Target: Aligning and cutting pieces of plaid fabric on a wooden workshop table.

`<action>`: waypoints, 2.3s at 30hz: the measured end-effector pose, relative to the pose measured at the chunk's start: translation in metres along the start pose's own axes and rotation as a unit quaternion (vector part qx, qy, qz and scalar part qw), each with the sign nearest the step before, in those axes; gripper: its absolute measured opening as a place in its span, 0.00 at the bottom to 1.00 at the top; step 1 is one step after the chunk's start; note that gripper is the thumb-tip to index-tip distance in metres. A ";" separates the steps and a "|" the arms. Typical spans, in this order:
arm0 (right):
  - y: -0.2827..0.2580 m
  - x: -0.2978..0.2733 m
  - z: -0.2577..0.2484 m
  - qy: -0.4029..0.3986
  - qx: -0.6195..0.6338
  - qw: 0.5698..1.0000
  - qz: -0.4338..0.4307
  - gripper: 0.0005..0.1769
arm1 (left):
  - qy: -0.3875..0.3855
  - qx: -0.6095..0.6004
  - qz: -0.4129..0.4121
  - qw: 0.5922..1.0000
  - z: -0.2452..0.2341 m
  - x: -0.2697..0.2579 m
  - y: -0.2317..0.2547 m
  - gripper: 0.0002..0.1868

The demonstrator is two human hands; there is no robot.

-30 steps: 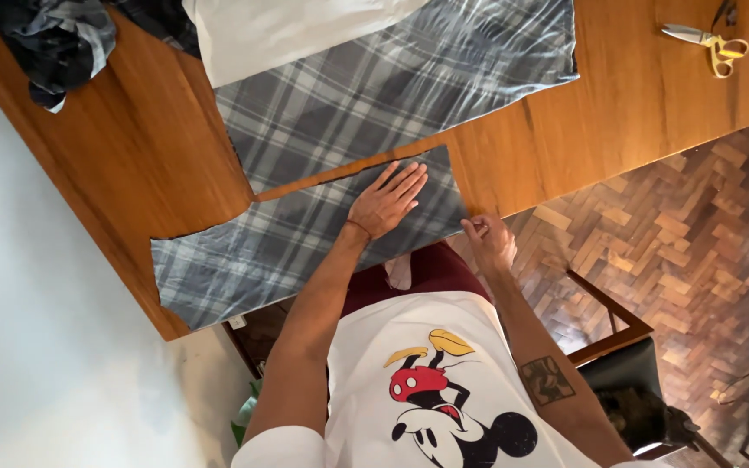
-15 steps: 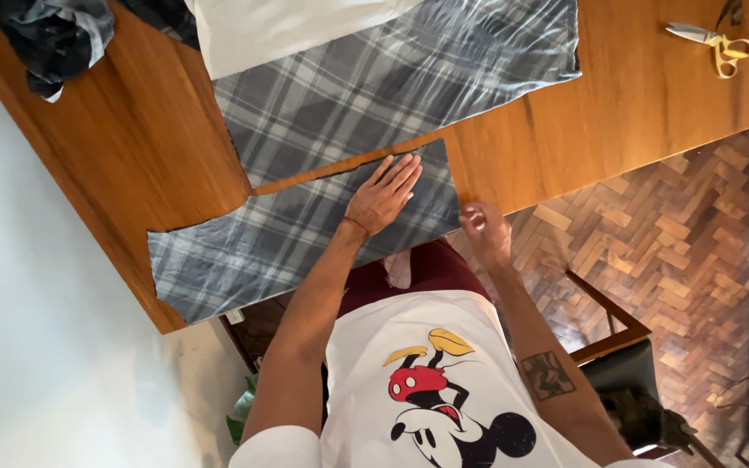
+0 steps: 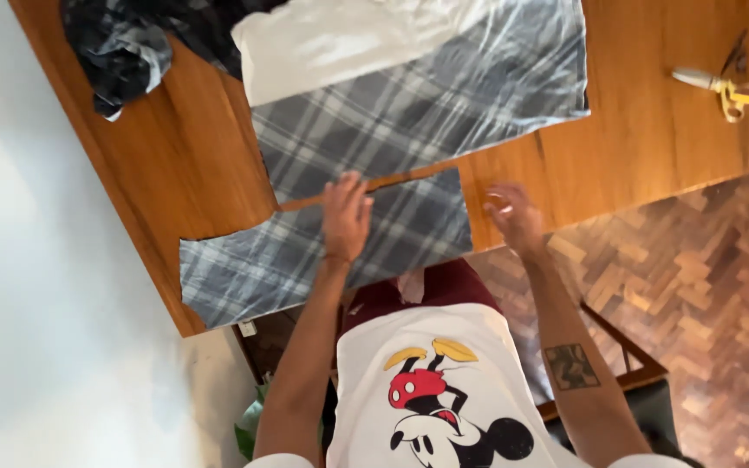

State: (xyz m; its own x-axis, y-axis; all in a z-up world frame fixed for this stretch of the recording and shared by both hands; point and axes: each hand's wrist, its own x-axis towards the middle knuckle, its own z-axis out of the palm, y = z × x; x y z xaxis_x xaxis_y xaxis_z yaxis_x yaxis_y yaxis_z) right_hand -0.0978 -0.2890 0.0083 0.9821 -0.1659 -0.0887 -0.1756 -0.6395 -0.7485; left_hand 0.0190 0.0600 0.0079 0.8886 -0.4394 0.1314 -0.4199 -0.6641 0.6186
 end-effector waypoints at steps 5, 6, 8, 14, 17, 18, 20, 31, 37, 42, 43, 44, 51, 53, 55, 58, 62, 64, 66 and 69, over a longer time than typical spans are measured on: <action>0.060 0.061 -0.046 0.069 0.098 0.990 0.080 0.11 | 0.102 -0.060 -0.160 0.980 -0.052 0.052 -0.066 0.14; 0.076 0.085 -0.059 0.060 0.101 0.988 0.099 0.10 | 0.117 -0.058 -0.151 0.980 -0.065 0.067 -0.074 0.13; 0.093 0.134 -0.082 0.049 0.103 0.987 0.116 0.09 | 0.134 -0.056 -0.145 0.979 -0.080 0.099 -0.098 0.13; 0.135 0.315 -0.118 0.061 0.032 0.997 0.047 0.11 | 0.186 0.018 -0.119 0.975 -0.078 0.203 -0.160 0.10; 0.144 0.377 -0.124 0.093 -0.078 0.992 -0.036 0.14 | 0.163 0.046 -0.143 0.975 -0.069 0.237 -0.177 0.16; 0.140 0.394 -0.125 0.097 -0.097 0.985 -0.101 0.17 | 0.179 0.077 -0.135 0.971 -0.066 0.241 -0.186 0.18; 0.133 0.420 -0.126 0.093 -0.113 0.975 -0.167 0.20 | 0.194 0.108 -0.132 0.966 -0.060 0.244 -0.197 0.21; 0.150 0.425 -0.131 0.082 0.163 0.972 0.145 0.13 | 0.260 -0.057 -0.141 0.954 -0.108 0.223 -0.147 0.07; 0.116 0.396 -0.200 0.014 0.397 0.905 0.154 0.09 | 0.138 -0.233 -0.185 0.945 -0.198 0.205 -0.124 0.05; 0.121 0.402 -0.225 -0.010 0.440 0.892 0.107 0.10 | 0.025 -0.263 -0.225 0.938 -0.244 0.220 -0.127 0.05; 0.126 0.407 -0.227 -0.003 0.439 0.892 0.109 0.09 | 0.023 -0.239 -0.223 0.945 -0.248 0.225 -0.133 0.05; 0.130 0.414 -0.224 -0.001 0.439 0.892 0.108 0.09 | 0.023 -0.239 -0.222 0.945 -0.246 0.234 -0.140 0.05; 0.157 0.459 -0.193 0.063 0.429 0.892 0.129 0.06 | 0.062 -0.220 -0.224 0.948 -0.210 0.282 -0.186 0.05; 0.143 0.464 -0.182 0.062 0.403 0.906 0.117 0.05 | 0.078 -0.236 -0.217 0.944 -0.191 0.284 -0.204 0.05; 0.102 0.458 -0.173 0.045 0.356 0.928 0.104 0.06 | 0.131 -0.232 -0.210 0.941 -0.165 0.273 -0.229 0.06; 0.070 0.431 -0.164 0.057 0.282 0.950 0.125 0.14 | 0.244 -0.083 -0.066 0.964 -0.139 0.251 -0.236 0.14; 0.121 0.340 -0.160 0.083 0.263 0.955 0.112 0.14 | 0.307 -0.029 -0.231 0.923 -0.107 0.168 -0.177 0.17; 0.136 0.276 -0.155 0.120 0.057 0.984 0.116 0.09 | 0.307 -0.043 -0.373 0.875 -0.096 0.119 -0.130 0.21; 0.162 0.212 -0.136 0.124 0.111 0.970 0.179 0.11 | 0.282 -0.001 -0.405 0.870 -0.074 0.060 -0.113 0.24; 0.183 0.149 -0.098 0.163 0.080 0.968 0.172 0.18 | 0.241 0.077 -0.417 0.873 -0.053 0.031 -0.077 0.28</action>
State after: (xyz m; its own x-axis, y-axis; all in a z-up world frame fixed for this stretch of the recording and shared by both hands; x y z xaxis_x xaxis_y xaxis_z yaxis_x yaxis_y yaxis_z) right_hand 0.0093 -0.5041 -0.0776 0.7892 -0.5937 -0.1574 -0.4502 -0.3848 -0.8057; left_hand 0.0888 0.1293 0.0054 0.8563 0.5162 0.0179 0.4233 -0.7211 0.5486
